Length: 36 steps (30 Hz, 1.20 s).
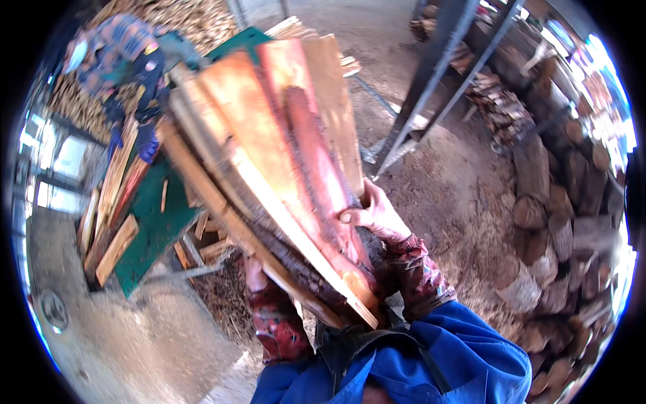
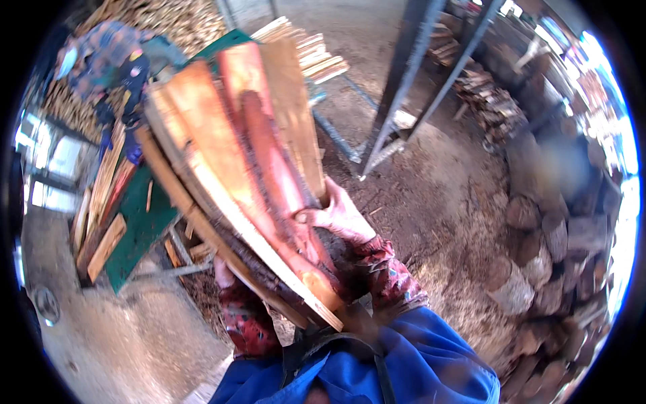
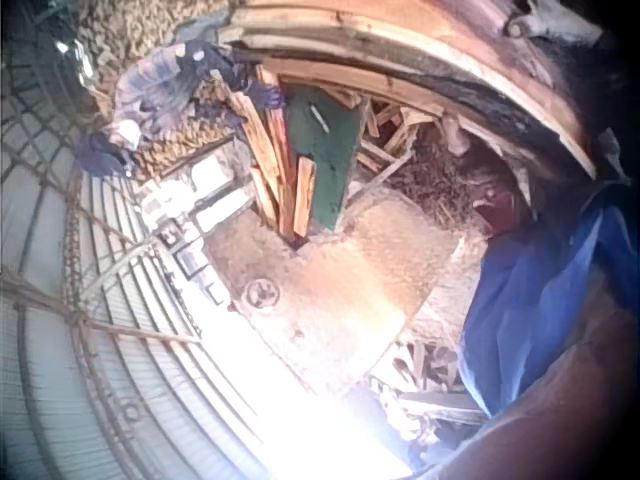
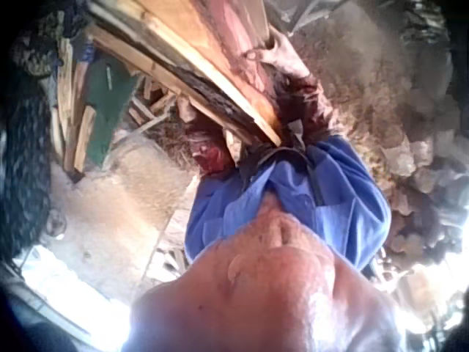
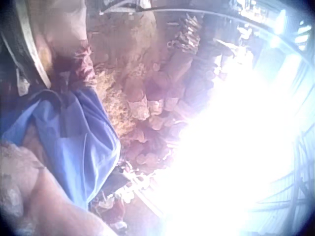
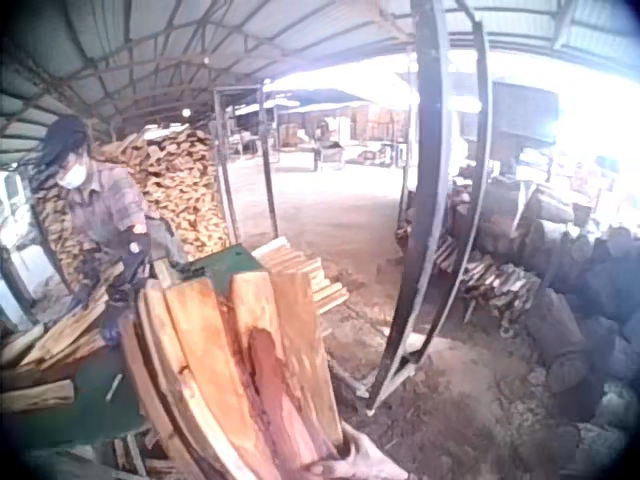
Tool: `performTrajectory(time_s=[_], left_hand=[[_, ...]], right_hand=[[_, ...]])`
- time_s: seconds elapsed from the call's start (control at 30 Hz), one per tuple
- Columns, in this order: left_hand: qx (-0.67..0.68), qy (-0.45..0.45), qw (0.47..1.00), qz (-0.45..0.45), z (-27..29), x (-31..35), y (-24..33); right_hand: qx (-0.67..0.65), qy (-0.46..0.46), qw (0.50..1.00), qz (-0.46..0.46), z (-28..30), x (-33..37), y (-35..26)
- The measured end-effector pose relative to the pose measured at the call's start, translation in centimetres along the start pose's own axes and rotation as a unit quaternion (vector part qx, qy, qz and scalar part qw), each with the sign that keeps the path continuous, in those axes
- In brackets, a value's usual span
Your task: The person picks up split firewood from a green metal table and stacks it into a larger pile. They handle the wood by hand, lifting bundles and placing them onto a growing stack in a workshop environment.
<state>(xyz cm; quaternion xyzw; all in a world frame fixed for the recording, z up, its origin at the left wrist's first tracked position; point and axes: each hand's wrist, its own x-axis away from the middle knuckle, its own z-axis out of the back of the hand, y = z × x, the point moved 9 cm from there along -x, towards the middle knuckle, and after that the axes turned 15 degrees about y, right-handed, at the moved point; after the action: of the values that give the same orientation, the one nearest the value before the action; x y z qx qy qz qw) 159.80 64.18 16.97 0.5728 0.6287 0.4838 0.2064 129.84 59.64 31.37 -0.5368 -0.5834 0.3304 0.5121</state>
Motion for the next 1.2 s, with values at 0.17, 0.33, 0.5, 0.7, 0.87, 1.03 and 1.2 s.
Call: performTrajectory(time_s=[0.17,0.33,0.5,0.7,0.87,1.03,1.2], left_hand=[[-0.139,-0.16,0.968,-0.132,-3.3,3.5,3.6],[-0.401,-0.196,0.819,-0.361,-3.3,7.0,-2.5],[-0.27,-0.221,0.92,-0.18,-18.7,12.2,-6.5],[-0.123,-0.311,0.942,0.003,-32.3,17.9,-17.5],[-0.184,-0.317,0.926,0.095,-47.0,24.8,-20.7],[-0.27,-0.389,0.868,0.147,-56.2,26.6,-25.3],[-0.204,-0.435,0.858,0.179,-65.6,26.3,-29.3]], right_hand=[[-0.037,-0.014,0.996,0.074,2.5,3.1,-3.5],[-0.075,0.02,0.992,0.096,11.7,8.1,-5.6],[-0.104,0.133,0.979,0.113,24.5,12.7,-6.5],[-0.145,0.261,0.945,0.132,39.2,18.7,-8.5],[-0.125,0.357,0.915,0.143,50.8,22.1,-7.8],[-0.16,0.418,0.878,0.168,57.7,22.3,-8.8],[-0.147,0.455,0.861,0.171,65.0,19.1,-9.4]])
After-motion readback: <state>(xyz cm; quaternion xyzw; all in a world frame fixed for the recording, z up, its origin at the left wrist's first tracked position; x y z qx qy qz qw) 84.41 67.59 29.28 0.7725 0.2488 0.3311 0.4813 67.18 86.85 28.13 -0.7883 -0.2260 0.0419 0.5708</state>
